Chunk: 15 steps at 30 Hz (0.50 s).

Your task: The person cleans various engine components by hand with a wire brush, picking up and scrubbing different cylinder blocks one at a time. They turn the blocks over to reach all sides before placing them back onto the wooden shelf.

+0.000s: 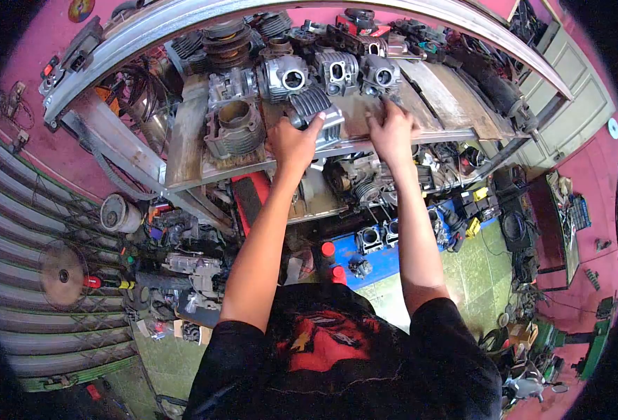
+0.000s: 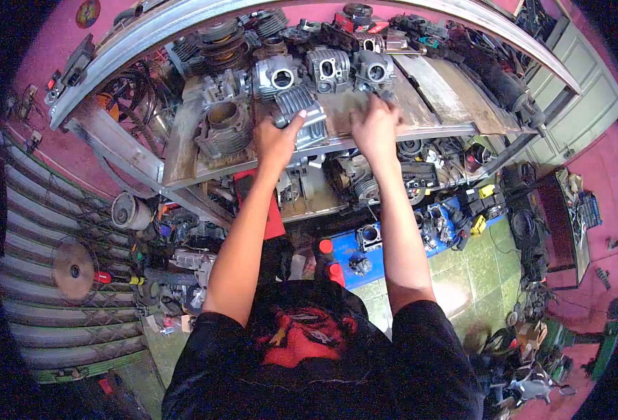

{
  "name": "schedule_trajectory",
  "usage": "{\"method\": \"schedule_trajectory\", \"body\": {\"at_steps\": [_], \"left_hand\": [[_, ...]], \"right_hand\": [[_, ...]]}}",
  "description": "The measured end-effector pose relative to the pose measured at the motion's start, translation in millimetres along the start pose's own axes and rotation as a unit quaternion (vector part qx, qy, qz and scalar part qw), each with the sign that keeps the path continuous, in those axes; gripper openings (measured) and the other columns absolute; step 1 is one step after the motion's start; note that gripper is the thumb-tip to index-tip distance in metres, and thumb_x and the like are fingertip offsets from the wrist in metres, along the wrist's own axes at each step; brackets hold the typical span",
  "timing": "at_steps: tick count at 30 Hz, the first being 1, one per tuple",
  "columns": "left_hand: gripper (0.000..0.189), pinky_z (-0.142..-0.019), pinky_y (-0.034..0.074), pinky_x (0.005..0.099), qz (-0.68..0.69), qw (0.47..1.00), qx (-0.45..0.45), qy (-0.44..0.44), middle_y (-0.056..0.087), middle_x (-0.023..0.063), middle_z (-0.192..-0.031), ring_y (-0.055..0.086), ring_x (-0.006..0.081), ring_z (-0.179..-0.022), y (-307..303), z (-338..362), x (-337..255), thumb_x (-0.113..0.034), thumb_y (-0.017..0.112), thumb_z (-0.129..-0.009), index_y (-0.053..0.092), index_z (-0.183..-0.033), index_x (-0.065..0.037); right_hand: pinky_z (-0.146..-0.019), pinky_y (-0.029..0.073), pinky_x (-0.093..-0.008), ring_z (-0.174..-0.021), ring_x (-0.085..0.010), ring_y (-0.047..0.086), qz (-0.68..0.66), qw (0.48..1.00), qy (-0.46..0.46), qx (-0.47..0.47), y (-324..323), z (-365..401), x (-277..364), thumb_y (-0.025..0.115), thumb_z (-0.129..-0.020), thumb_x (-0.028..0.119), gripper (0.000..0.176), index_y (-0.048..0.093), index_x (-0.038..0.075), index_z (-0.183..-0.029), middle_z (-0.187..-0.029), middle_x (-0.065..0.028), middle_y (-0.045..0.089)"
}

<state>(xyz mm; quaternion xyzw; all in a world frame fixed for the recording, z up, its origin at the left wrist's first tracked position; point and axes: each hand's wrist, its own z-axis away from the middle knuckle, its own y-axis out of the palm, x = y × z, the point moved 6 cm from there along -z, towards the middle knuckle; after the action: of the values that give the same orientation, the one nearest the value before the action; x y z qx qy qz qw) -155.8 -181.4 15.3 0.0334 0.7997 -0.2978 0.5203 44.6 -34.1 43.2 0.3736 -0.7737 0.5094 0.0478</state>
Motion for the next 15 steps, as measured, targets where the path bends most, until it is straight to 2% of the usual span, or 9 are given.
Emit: {"method": "schedule_trajectory", "body": {"at_steps": [1,2,3,4,6,8,10,13,15], "left_hand": [[0.060,-0.084,0.058,0.0494,0.001,1.000,0.001,0.001,0.079,0.0235,-0.094,0.078,0.0393,-0.088,-0.9,-0.2,0.2,-0.055,0.087,-0.080,0.078,-0.098,0.001],[0.057,-0.083,0.058,0.0478,0.075,0.996,0.027,0.025,0.080,0.0215,-0.094,0.078,0.0365,-0.087,0.1,-0.6,-2.6,-0.052,0.089,-0.080,0.079,-0.099,0.001],[0.054,-0.083,0.058,0.0461,0.150,0.986,0.053,0.049,0.081,0.0196,-0.094,0.079,0.0336,-0.085,-0.3,-0.5,-9.1,-0.049,0.090,-0.080,0.079,-0.099,0.000],[0.049,-0.082,0.059,0.0434,0.060,0.995,0.042,0.064,0.082,0.0163,-0.094,0.079,0.0291,-0.084,-9.2,1.8,-20.0,-0.044,0.091,-0.081,0.080,-0.101,0.000],[0.049,-0.083,0.059,0.0429,0.050,0.996,0.040,0.068,0.082,0.0160,-0.094,0.079,0.0287,-0.085,2.3,-8.9,-6.4,-0.043,0.091,-0.080,0.080,-0.101,-0.001],[0.049,-0.083,0.059,0.0424,0.041,0.996,0.034,0.072,0.082,0.0158,-0.094,0.079,0.0283,-0.085,22.2,-23.4,14.0,-0.043,0.092,-0.080,0.080,-0.101,-0.001],[0.056,-0.090,0.052,0.0540,0.096,0.990,0.030,0.094,0.077,0.0204,-0.096,0.070,0.0425,-0.099,27.7,-27.2,13.9,-0.051,0.094,-0.072,0.079,-0.097,-0.003],[0.059,-0.089,0.051,0.0538,0.060,0.982,0.053,0.170,0.075,0.0223,-0.096,0.067,0.0432,-0.097,8.5,-11.0,-33.4,-0.051,0.095,-0.070,0.078,-0.099,-0.003],[0.060,-0.095,0.047,0.0532,0.023,0.985,0.095,0.143,0.075,0.0208,-0.101,0.065,0.0406,-0.104,12.7,-12.3,-40.1,-0.050,0.095,-0.069,0.077,-0.103,-0.004]], "right_hand": [[-0.116,0.027,-0.0739,-0.140,-0.0419,0.053,-0.060,0.996,-0.039,0.044,-2.8,-3.6,13.0,0.077,-0.092,0.036,0.060,0.063,0.014,-0.147,-0.136,-0.0172,0.071],[-0.118,0.034,-0.0650,-0.137,-0.0394,0.058,-0.042,0.995,-0.057,0.069,-5.2,-4.2,25.5,0.076,-0.093,0.031,0.056,0.065,0.016,-0.145,-0.134,-0.0162,0.073],[-0.118,0.034,-0.0650,-0.137,-0.0394,0.058,-0.041,0.995,-0.057,0.067,-3.5,-6.6,26.5,0.076,-0.093,0.031,0.056,0.065,0.016,-0.145,-0.134,-0.0162,0.073],[-0.116,0.039,-0.0572,-0.135,-0.0382,0.060,-0.067,0.990,-0.089,0.088,2.8,-9.8,30.5,0.074,-0.093,0.027,0.056,0.064,0.014,-0.147,-0.136,-0.0170,0.072],[-0.114,0.047,-0.0416,-0.132,-0.0360,0.065,-0.118,0.973,-0.154,0.128,10.5,-13.2,39.3,0.070,-0.094,0.018,0.056,0.061,0.011,-0.149,-0.139,-0.0185,0.070],[-0.115,0.046,-0.0418,-0.134,-0.0348,0.064,-0.198,0.955,-0.159,0.154,8.4,-16.1,40.6,0.070,-0.094,0.015,0.056,0.061,0.009,-0.149,-0.140,-0.0188,0.070],[-0.116,0.046,-0.0398,-0.135,-0.0288,0.063,-0.327,0.912,-0.128,0.211,6.5,-13.8,44.5,0.072,-0.094,0.012,0.058,0.059,0.006,-0.150,-0.142,-0.0185,0.069],[-0.115,0.047,-0.0381,-0.131,-0.0258,0.065,-0.251,0.936,-0.172,0.175,-3.5,-8.0,50.0,0.074,-0.094,0.014,0.060,0.059,0.007,-0.151,-0.142,-0.0178,0.069],[-0.112,0.049,-0.0382,-0.127,-0.0245,0.067,-0.250,0.942,-0.130,0.182,-3.2,-7.6,42.2,0.075,-0.093,0.013,0.060,0.059,0.007,-0.151,-0.140,-0.0174,0.070]]}}
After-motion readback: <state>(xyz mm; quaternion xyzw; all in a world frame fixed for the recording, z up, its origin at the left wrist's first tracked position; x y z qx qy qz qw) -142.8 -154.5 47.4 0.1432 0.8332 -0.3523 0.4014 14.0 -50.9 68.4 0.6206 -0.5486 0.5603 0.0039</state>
